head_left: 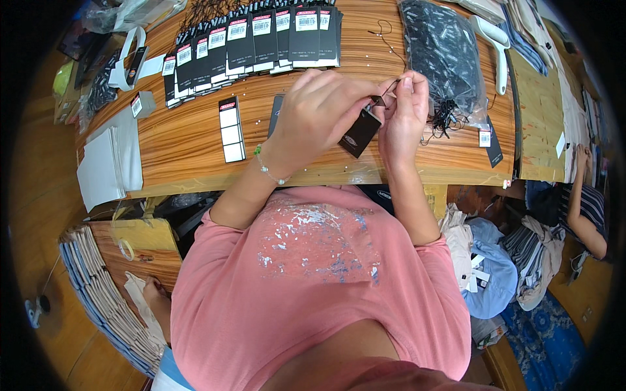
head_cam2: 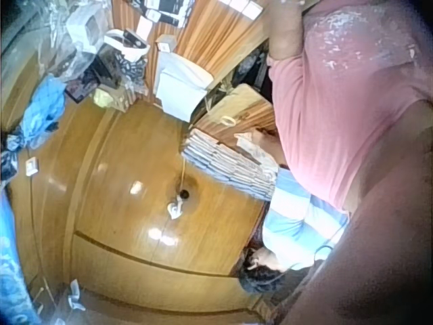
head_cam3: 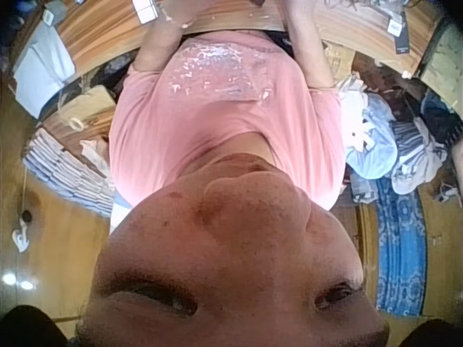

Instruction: The person attaches plastic security loops and cardboard tags to black garments, handling one tag at a time and organizing them on a wooden table.

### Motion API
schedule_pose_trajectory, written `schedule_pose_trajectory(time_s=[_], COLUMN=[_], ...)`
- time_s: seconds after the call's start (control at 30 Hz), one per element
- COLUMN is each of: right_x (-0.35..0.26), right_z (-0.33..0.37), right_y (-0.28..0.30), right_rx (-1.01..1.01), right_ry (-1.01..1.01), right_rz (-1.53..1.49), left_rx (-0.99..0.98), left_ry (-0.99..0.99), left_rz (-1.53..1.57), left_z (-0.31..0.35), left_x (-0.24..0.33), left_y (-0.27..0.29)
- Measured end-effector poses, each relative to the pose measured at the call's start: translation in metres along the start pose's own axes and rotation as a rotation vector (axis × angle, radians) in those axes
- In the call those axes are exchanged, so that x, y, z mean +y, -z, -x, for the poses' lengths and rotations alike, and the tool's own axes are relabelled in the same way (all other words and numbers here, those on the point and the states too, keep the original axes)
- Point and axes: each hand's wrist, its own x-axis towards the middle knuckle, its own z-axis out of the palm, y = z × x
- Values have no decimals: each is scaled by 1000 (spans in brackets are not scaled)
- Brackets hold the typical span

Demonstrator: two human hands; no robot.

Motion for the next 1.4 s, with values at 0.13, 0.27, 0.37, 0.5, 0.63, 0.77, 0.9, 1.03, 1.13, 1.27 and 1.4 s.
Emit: schedule_pose_trajectory(time_s=[0.13, 0.27, 0.37, 0.5, 0.63, 0.77, 0.9, 1.03, 1.13, 1.27, 1.4], right_x=[-4, -18, -33, -52, -70, -76, -82, -86, -88, -91, -92], right_z=[0, 6, 8, 11, 24, 23, 26, 27, 21, 8, 8], right_y=[1, -2, -2, -2, -13, -15, -22, -22, -20, -12, -10], right_rx=[-46, -86, -177, -281, -353, -512, -531, -510, -568, -603, -578], right_ry=[2, 7, 15, 63, 71, 323, 381, 283, 331, 367, 323], right_rz=[-97, -179, -136, -47, 60, 360, 330, 84, -26, -197, -315], left_rx=[-43, -52, -45, -50, -70, 121, 220, 195, 113, 44, 56], left_ry=[-112, -54, -43, 51, 80, -44, -139, -191, -111, -15, 35], left_rz=[-104, -141, -118, 56, 16, -103, -127, -36, 266, 533, 526], left_z=[-2, -4, -1, 2, 4, 11, 11, 9, 2, 3, 1], left_x=[-4, -2, -4, 1, 7, -2, -8, -9, 2, 2, 12], left_y=[7, 12, 11, 10, 2, -16, -21, -20, -14, -7, -2])
